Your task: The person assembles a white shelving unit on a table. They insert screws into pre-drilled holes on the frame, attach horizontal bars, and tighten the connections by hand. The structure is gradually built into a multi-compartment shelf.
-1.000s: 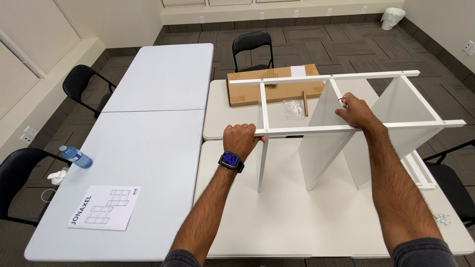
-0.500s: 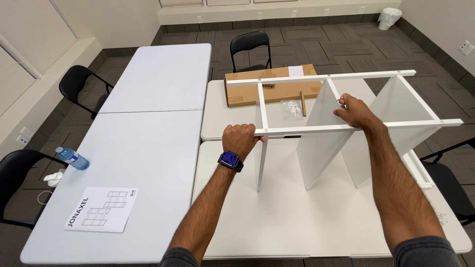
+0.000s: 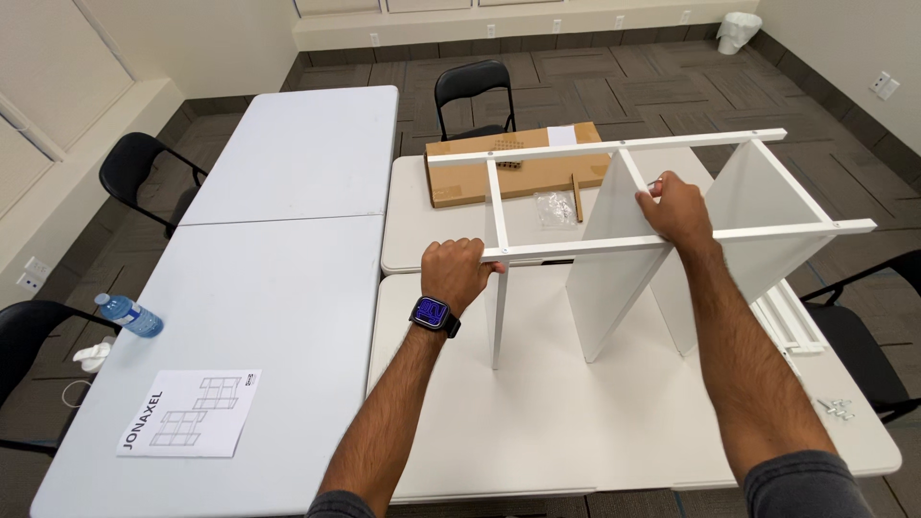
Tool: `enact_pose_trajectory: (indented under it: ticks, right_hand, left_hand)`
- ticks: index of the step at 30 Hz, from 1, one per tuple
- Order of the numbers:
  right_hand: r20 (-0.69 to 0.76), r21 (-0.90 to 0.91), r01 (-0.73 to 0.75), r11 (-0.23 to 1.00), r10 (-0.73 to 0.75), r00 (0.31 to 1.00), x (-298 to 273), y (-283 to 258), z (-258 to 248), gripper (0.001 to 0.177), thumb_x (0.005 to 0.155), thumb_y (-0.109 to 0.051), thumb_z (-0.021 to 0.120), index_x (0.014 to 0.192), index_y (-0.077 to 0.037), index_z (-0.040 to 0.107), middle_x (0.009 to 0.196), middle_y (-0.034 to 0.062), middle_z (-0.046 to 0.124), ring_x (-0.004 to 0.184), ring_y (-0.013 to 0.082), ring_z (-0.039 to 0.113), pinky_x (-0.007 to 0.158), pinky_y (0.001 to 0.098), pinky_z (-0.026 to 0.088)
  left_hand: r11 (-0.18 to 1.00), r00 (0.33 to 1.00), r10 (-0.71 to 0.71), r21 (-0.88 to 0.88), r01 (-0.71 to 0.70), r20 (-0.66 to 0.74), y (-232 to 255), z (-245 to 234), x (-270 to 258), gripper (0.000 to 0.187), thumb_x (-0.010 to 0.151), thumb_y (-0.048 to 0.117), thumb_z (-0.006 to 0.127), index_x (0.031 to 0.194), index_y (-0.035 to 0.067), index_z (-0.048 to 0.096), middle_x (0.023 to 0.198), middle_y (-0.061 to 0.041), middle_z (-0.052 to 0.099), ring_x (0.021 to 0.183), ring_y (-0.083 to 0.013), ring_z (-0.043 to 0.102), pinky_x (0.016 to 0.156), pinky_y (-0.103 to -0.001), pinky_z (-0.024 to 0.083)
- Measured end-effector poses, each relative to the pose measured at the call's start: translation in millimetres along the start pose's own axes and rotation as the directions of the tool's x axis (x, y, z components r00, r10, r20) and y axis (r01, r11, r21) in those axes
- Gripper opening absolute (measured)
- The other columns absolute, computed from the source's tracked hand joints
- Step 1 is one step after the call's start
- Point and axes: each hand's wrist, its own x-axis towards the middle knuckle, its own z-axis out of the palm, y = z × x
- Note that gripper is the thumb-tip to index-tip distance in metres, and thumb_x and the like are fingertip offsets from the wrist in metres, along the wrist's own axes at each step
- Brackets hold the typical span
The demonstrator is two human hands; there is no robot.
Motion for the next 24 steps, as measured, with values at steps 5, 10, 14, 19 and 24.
enact_pose_trajectory:
  ticks: [5, 10, 14, 19, 24]
  right_hand:
    - [-0.182, 0.096, 0.042, 0.994, -0.024, 0.983, -3, 19, 11, 0.045, 0.118, -0.053, 0.068, 0.102, -0.013, 0.059, 0.089, 0.0202, 0.077, 0.093, 0.0423, 0.079, 0.078, 0.0549, 0.062]
    - [-0.379, 0.458, 0.27, 0.847, -0.088, 0.921, -66, 7, -27, 0.052, 0.129, -0.052, 0.065, 0.108, -0.005, 0.056, 0.095, 0.0166, 0.078, 0.084, 0.0281, 0.077, 0.081, 0.044, 0.061]
    - [-0.435, 0.708, 0.288, 0.645, 0.076, 0.897, -111, 51, -30, 0.053, 0.13, -0.055, 0.033, 0.111, -0.011, 0.054, 0.087, 0.0065, 0.061, 0.083, 0.0178, 0.065, 0.084, 0.0341, 0.055]
    - [-0.371, 0.836, 0.188, 0.515, 0.278, 0.886, -175, 121, -5, 0.039, 0.13, -0.027, 0.03, 0.096, -0.016, 0.045, 0.077, -0.0046, 0.038, 0.071, 0.0101, 0.046, 0.075, 0.027, 0.044]
    - [0.003, 0.897, -0.233, 0.376, 0.522, 0.853, -212, 213, 25, 0.032, 0.125, -0.025, 0.038, 0.097, -0.014, 0.047, 0.075, -0.003, 0.032, 0.064, 0.0106, 0.035, 0.06, 0.0268, 0.035]
  left_hand:
    - [0.999, 0.997, 0.041, -0.028, -0.043, -0.062, -1, -3, -7, 0.053, 0.093, 0.074, 0.069, 0.086, 0.022, 0.062, 0.076, 0.002, 0.064, 0.082, -0.0208, 0.074, 0.084, -0.039, 0.057]
    - [0.995, 0.988, 0.058, -0.07, -0.068, -0.143, 1, 4, -19, 0.056, 0.097, 0.075, 0.064, 0.105, 0.02, 0.069, 0.09, 0.003, 0.064, 0.092, -0.0189, 0.07, 0.093, -0.039, 0.053]
    - [0.987, 0.973, 0.011, -0.155, -0.048, -0.232, 23, -9, -35, 0.058, 0.105, 0.061, 0.066, 0.138, 0.014, 0.066, 0.131, -0.006, 0.067, 0.131, -0.0259, 0.063, 0.121, -0.051, 0.031]
    - [0.961, 0.941, -0.008, -0.262, -0.086, -0.339, 98, -4, -74, 0.044, 0.109, 0.037, 0.068, 0.146, 0.012, 0.066, 0.152, -0.015, 0.062, 0.147, -0.0354, 0.056, 0.13, -0.062, 0.023]
    - [0.737, 0.995, 0.028, -0.67, -0.083, -0.093, 197, 30, -96, 0.028, 0.102, 0.018, 0.073, 0.129, 0.017, 0.075, 0.125, -0.004, 0.071, 0.124, -0.0289, 0.067, 0.112, -0.05, 0.048]
